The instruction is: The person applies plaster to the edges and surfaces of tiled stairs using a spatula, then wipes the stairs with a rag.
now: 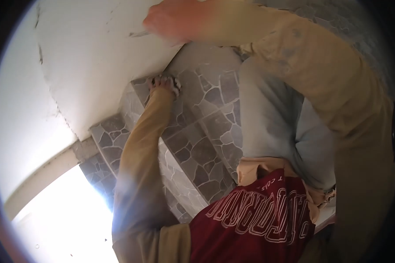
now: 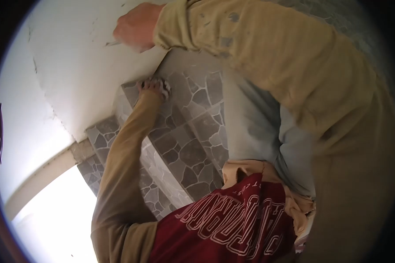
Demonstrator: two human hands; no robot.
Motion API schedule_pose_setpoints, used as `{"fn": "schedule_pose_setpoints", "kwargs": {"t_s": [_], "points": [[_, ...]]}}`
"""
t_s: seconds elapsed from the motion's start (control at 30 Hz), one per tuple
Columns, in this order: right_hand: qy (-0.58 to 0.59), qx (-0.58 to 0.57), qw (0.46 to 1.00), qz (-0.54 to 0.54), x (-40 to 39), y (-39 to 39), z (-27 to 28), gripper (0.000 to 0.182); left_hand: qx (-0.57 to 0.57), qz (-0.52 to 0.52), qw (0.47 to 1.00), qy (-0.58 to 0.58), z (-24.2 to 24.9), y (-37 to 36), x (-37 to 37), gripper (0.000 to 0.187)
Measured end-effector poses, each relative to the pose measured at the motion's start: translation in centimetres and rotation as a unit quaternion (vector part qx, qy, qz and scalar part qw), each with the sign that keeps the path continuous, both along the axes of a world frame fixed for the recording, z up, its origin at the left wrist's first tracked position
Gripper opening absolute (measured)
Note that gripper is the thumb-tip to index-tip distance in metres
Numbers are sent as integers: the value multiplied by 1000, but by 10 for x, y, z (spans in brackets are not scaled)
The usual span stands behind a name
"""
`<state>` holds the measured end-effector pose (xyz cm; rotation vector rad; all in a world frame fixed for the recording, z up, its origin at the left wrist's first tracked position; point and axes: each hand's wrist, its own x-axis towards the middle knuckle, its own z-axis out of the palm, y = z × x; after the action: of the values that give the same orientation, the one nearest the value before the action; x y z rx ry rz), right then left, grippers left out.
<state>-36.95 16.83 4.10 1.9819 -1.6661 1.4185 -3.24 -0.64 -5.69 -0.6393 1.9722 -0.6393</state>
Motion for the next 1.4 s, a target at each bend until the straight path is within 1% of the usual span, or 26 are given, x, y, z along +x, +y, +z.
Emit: {"fn": "schedule_pose_setpoints", "kwargs": {"t_s": [0.03,0.1,0.13,0.17,0.2,0.27,0.33,0.4,0.47,0.57,0.67,0.7,0.73,0.8,0.87,0.93,1.0,1.03,1.1,1.17,1.2,1.27,1.3,1.33,1.37,1.4], "points": [[22,-26,999,-9,-5,4,1,14,7,-5,1000,4,13,13,-13,61],[37,-50,998,-5,-10,7,0,15,-22,28,994,-105,64,41,-36,56],[40,-27,999,1,-18,9,1,15,-20,31,993,-109,68,29,-27,56],[40,-4,999,9,-18,11,3,16,-22,19,997,-77,73,12,-14,55],[38,-5,999,11,-16,8,3,16,-25,5,999,-38,72,-2,-8,54],[35,26,999,-21,-16,4,2,15,-19,-3,999,-44,52,-18,-2,54],[23,2,1000,-5,-13,0,-2,15,-9,-20,999,-48,28,-28,-16,54],[9,-17,1000,8,-13,0,2,15,3,29,993,-113,0,-26,-35,53],[3,83,996,26,-15,5,13,15,17,33,994,-99,-13,-18,-35,54],[20,90,996,21,-21,9,25,16,48,37,993,-102,-6,-18,-22,54],[10,86,996,-7,-18,6,26,17,46,33,998,-40,-6,-27,-16,51],[13,89,996,-1,-15,5,25,17,19,8,1000,-23,-15,-25,-10,50],[11,95,995,0,-13,3,22,18,-8,-19,1000,-3,-12,-10,-19,48],[4,99,995,3,-7,0,15,18,62,67,989,-113,13,37,-44,46],[21,61,998,0,-3,0,7,19,90,25,985,-148,4,72,5,45],[12,59,998,13,-4,3,13,20,168,0,978,-123,13,120,46,46],[8,66,997,31,-4,5,13,20,164,-7,976,-140,26,117,30,47],[9,37,998,44,-4,4,13,19,161,-9,976,-148,26,114,24,48],[10,2,998,70,3,0,21,19,71,-8,995,-70,12,60,6,48],[17,162,985,48,7,1,31,17,-13,-52,999,0,6,11,-14,47],[14,162,985,54,14,-2,27,17,-13,-47,999,-4,1,8,-9,47],[-3,46,998,40,12,-3,15,17,48,13,999,-23,-14,2,-18,47],[-6,48,998,32,7,0,16,17,68,-24,997,-43,-17,16,-1,47],[-14,40,997,57,1,2,20,17,86,-61,993,-58,-15,37,15,47],[-23,31,996,86,-3,3,22,18,87,-67,992,-58,-8,48,13,47],[-25,31,996,84,-7,8,29,18,130,-63,986,-81,2,58,13,47]]}}
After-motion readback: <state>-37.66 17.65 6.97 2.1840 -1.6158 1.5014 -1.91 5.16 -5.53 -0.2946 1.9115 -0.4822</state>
